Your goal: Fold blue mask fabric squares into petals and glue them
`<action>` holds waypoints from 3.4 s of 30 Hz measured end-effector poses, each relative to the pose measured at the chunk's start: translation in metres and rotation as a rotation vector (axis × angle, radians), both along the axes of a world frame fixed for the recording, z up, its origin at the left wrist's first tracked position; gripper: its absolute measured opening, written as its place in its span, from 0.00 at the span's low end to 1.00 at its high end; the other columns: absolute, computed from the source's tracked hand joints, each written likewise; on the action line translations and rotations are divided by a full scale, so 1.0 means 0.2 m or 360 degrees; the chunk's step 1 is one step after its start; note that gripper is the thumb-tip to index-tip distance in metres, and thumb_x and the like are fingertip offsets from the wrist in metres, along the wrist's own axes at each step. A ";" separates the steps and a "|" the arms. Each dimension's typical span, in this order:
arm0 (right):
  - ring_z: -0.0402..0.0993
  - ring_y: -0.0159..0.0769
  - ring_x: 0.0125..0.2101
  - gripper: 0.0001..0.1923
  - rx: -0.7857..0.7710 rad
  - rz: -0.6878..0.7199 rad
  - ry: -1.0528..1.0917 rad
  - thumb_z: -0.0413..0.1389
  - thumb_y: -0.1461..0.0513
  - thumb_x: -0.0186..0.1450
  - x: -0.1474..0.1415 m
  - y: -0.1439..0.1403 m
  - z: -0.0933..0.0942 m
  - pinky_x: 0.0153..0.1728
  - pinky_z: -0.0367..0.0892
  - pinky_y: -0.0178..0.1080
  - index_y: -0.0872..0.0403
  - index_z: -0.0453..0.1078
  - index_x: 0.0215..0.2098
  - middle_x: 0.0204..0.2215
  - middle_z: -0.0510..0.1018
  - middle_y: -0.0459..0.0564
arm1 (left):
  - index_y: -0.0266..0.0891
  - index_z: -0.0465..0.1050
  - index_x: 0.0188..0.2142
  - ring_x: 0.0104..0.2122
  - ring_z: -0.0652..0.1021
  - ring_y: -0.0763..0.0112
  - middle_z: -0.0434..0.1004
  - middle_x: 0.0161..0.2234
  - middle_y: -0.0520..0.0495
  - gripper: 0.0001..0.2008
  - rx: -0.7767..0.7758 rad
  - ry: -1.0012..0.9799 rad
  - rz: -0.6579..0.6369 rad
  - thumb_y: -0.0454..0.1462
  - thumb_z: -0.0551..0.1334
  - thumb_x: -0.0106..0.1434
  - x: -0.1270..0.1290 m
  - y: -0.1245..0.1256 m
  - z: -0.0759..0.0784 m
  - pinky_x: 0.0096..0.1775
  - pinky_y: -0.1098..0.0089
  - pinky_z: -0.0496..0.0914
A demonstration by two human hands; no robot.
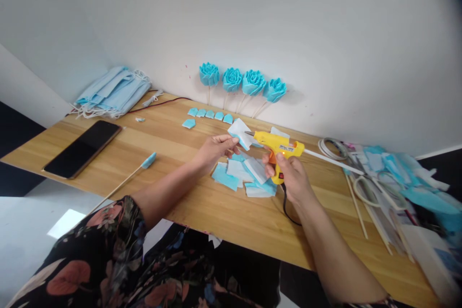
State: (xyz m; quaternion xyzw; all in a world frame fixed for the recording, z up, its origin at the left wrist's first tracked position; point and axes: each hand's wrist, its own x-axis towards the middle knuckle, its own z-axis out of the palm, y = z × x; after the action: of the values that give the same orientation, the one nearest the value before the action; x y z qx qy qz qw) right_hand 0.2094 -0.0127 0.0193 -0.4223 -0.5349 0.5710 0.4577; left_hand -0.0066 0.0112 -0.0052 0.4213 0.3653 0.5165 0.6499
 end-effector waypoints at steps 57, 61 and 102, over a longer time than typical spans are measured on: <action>0.69 0.45 0.56 0.13 0.2037 -0.0020 -0.1269 0.56 0.70 0.64 -0.13 0.19 0.00 0.55 0.68 0.53 0.44 0.73 0.40 0.50 0.77 0.46 | 0.35 0.70 0.24 0.20 0.67 0.81 0.70 0.22 0.52 0.13 -0.0174 -0.0017 -0.0031 0.40 0.66 0.60 0.03 -0.03 0.03 0.26 0.74 0.58; 0.70 0.45 0.53 0.10 0.2005 -0.0101 -0.1181 0.59 0.68 0.64 -0.14 0.19 -0.03 0.53 0.69 0.52 0.45 0.75 0.36 0.48 0.78 0.48 | 0.35 0.69 0.24 0.22 0.68 0.80 0.69 0.21 0.52 0.12 -0.0131 -0.0053 -0.0001 0.40 0.66 0.60 0.03 -0.03 0.03 0.27 0.74 0.61; 0.76 0.33 0.35 0.23 0.0311 -0.0111 -0.0115 0.63 0.57 0.59 -0.19 0.10 -0.10 0.39 0.73 0.39 0.48 0.72 0.52 0.36 0.80 0.46 | 0.36 0.74 0.28 0.24 0.65 0.79 0.70 0.24 0.53 0.09 0.0059 0.0312 0.0032 0.40 0.69 0.55 0.03 -0.05 0.07 0.27 0.74 0.59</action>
State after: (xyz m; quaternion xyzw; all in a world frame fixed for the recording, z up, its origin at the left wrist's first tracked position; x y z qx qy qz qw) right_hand 0.1712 0.0069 -0.0006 -0.4143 -0.5893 0.4842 0.4966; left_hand -0.0006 0.0005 0.0079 0.4782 0.4217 0.4860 0.5977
